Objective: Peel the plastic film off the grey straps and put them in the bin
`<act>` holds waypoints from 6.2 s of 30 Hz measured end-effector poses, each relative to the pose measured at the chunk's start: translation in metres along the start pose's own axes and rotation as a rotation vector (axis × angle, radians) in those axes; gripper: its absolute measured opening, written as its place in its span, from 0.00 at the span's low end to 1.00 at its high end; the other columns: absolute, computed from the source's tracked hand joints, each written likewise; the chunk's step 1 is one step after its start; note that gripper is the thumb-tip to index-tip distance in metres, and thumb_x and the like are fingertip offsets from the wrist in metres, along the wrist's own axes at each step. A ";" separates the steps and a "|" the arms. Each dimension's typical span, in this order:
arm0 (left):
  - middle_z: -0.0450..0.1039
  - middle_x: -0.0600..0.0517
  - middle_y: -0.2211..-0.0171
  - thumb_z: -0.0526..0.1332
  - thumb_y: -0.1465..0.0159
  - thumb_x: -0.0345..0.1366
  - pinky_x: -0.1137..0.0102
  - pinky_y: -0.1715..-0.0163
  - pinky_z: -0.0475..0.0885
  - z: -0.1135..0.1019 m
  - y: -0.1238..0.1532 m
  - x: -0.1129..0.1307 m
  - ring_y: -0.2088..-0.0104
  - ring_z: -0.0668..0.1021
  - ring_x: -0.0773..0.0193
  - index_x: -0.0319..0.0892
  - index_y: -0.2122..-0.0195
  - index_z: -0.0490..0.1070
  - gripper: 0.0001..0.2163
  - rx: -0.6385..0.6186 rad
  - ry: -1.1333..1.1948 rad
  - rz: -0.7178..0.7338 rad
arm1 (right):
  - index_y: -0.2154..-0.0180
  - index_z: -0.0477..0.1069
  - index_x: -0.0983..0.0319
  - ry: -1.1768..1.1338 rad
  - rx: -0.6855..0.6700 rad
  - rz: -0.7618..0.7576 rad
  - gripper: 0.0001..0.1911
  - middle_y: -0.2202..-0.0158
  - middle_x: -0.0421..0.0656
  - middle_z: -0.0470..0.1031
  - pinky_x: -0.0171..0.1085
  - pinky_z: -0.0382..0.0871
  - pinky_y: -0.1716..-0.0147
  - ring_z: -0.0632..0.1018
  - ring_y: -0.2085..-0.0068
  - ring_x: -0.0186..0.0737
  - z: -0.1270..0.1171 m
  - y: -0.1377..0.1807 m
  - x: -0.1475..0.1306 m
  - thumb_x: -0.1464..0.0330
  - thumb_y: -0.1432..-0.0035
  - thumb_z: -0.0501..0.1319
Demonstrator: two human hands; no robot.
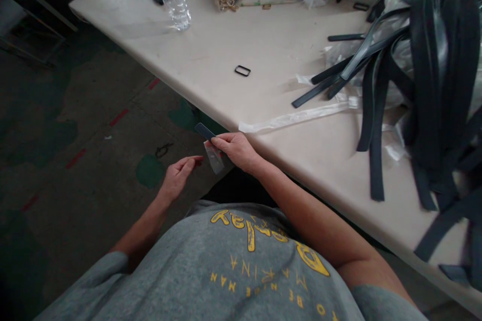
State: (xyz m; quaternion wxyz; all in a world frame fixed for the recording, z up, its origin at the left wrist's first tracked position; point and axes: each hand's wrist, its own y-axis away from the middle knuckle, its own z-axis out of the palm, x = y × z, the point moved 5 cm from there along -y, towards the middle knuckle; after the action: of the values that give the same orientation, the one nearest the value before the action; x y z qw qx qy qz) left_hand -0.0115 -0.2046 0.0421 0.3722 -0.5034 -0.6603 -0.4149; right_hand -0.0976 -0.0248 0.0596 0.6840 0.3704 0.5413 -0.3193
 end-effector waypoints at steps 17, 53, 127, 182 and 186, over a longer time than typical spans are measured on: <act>0.81 0.53 0.71 0.66 0.43 0.43 0.70 0.68 0.68 0.050 0.010 0.007 0.70 0.77 0.61 0.42 0.64 0.82 0.12 -0.240 -0.132 -0.066 | 0.74 0.74 0.66 0.229 0.026 -0.157 0.22 0.80 0.37 0.62 0.31 0.53 0.78 0.62 0.76 0.30 0.013 -0.006 -0.019 0.53 0.43 0.57; 0.76 0.54 0.73 0.75 0.52 0.38 0.72 0.68 0.74 0.070 0.003 0.001 0.72 0.78 0.68 0.39 0.70 0.73 0.15 0.093 0.929 -0.465 | 0.73 0.74 0.61 1.143 0.061 0.040 0.17 0.74 0.42 0.77 0.35 0.55 0.72 0.75 0.71 0.38 -0.004 0.072 -0.012 0.63 0.35 0.54; 0.75 0.53 0.77 0.60 0.34 0.27 0.78 0.76 0.74 0.062 -0.010 -0.006 0.78 0.76 0.73 0.36 0.69 0.73 0.06 0.270 1.175 -0.676 | 0.46 0.69 0.55 1.246 -0.036 -0.322 0.22 0.57 0.40 0.79 0.36 0.70 0.70 0.81 0.65 0.41 -0.023 0.099 -0.058 0.70 0.43 0.63; 0.75 0.55 0.73 0.50 0.29 0.30 0.82 0.73 0.70 -0.067 -0.053 -0.053 0.78 0.76 0.75 0.43 0.47 0.68 0.12 0.763 1.064 -0.357 | 0.61 0.75 0.59 0.473 -0.325 -0.321 0.11 0.68 0.41 0.79 0.31 0.73 0.69 0.79 0.69 0.34 -0.024 0.130 -0.037 0.66 0.32 0.54; 0.78 0.52 0.68 0.57 0.33 0.32 0.78 0.73 0.70 -0.063 -0.036 0.001 0.75 0.78 0.70 0.46 0.48 0.71 0.12 0.531 0.882 -0.041 | 0.60 0.77 0.59 0.344 -0.245 -0.289 0.13 0.64 0.42 0.80 0.33 0.75 0.63 0.80 0.64 0.36 -0.018 0.116 -0.031 0.63 0.32 0.54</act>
State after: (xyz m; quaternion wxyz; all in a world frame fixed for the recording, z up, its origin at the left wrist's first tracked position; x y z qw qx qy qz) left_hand -0.0419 -0.2679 0.0607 0.7222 -0.1556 -0.5328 -0.4128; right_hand -0.0160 0.0517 0.1061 0.5690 0.2525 0.7316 -0.2780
